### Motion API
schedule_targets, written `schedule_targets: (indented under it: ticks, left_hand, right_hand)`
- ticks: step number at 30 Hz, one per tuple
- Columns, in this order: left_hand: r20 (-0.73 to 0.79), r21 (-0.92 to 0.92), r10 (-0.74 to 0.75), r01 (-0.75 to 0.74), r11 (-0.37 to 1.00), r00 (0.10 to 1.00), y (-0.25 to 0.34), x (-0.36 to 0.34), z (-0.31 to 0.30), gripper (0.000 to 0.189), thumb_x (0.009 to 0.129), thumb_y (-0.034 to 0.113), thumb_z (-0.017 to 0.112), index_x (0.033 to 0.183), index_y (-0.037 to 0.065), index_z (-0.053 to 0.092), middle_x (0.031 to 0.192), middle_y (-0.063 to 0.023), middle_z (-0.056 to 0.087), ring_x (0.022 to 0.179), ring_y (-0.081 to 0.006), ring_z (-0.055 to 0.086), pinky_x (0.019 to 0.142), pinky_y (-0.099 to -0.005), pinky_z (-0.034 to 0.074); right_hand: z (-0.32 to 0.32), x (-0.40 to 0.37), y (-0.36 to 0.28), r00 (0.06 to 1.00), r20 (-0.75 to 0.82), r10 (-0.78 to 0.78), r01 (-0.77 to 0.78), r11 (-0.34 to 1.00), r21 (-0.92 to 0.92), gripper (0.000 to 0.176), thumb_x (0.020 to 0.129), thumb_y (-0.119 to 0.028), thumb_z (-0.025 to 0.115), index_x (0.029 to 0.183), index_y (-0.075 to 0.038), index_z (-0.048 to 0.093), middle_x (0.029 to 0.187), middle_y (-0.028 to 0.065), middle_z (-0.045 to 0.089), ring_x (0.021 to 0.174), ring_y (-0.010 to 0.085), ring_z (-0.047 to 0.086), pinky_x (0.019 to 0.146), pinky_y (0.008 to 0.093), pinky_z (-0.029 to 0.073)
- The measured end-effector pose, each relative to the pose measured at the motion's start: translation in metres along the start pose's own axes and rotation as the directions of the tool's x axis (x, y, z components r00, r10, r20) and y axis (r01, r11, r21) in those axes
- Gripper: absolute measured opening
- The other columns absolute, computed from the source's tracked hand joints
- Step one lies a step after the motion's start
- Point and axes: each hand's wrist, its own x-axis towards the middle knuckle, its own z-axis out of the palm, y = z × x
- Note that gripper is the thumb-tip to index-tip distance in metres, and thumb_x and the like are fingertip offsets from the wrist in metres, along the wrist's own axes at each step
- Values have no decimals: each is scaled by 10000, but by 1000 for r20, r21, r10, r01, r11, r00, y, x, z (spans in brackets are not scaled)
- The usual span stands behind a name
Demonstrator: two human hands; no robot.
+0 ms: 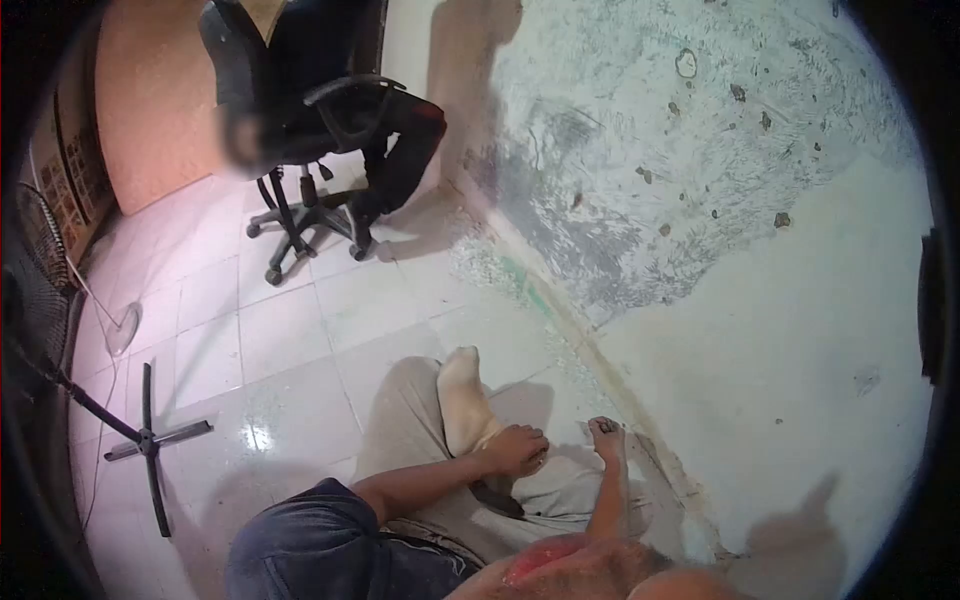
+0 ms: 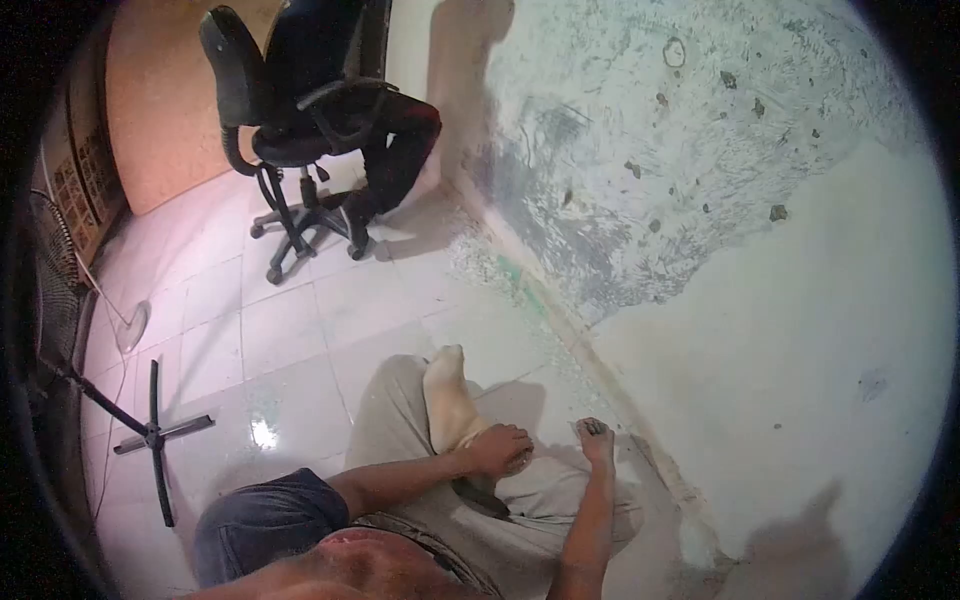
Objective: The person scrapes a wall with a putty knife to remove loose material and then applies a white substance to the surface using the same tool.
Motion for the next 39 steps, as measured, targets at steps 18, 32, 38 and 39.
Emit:
schedule_targets:
  ticks: [18,32,38,39]
  left_hand:
    - [-159,119,83,-64,991,984,14,-14,3,261,805,229,597,1026,92,593,984,-93,576,973,-275,566,848,-417,434]
    - [-2,104,-39,39,994,999,22,-11,-5,330,805,262,611,1072,70,582,1143,-122,574,1079,-292,546,923,-427,417]
    - [-14,124,-46,47,991,999,24,-13,-4,358,803,249,616,1112,71,585,1170,-118,560,1106,-290,530,934,-425,409]
    - [-12,120,-47,48,992,999,24,-13,-5,358,803,249,616,1112,71,585,1170,-118,560,1106,-290,530,934,-425,409]
  right_hand:
    - [-17,-29,-28,968,249,-39,68,992,-111,144,788,-177,744,859,-56,716,627,19,608,495,100,540,451,278,448]
    - [-14,-26,-33,966,256,32,-6,995,-100,208,801,-204,741,873,-15,696,612,58,616,448,112,522,430,294,435]
    - [-15,-30,-34,963,269,-27,65,989,-135,200,799,-210,740,860,-25,695,590,52,603,442,113,533,422,294,432]
    - [-15,-30,-32,963,269,-23,61,989,-137,200,799,-210,740,860,-25,695,590,52,603,442,113,533,422,294,432]
